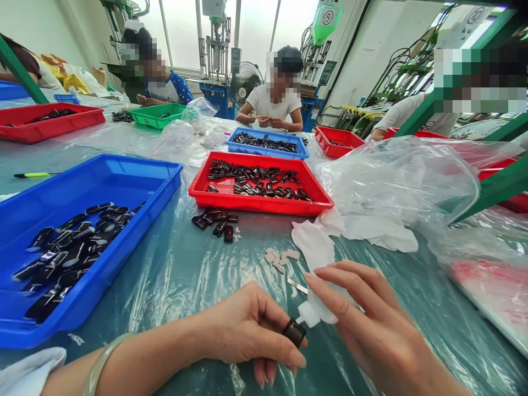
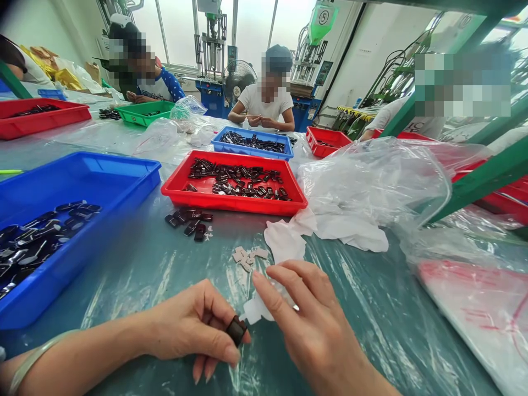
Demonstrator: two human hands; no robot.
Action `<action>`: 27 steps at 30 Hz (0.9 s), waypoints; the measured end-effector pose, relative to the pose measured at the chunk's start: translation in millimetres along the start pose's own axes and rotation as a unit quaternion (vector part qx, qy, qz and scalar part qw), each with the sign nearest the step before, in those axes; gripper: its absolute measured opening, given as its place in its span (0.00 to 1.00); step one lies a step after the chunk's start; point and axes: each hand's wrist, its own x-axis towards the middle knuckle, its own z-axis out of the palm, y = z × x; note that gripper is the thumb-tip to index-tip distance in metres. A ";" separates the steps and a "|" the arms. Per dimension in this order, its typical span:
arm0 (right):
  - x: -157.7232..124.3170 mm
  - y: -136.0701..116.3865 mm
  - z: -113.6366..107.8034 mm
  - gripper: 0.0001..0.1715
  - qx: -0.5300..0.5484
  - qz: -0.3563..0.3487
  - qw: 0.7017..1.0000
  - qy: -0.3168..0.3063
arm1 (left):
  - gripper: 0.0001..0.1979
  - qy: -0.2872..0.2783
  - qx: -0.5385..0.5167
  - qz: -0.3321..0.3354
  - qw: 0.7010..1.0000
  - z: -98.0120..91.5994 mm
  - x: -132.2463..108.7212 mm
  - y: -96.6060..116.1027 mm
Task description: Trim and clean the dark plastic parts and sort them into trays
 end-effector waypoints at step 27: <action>1.3 -1.1 -9.5 0.19 0.002 -0.073 0.997 -0.025 | 0.13 -0.032 0.040 -0.005 0.999 -2.6 -3.9 0.7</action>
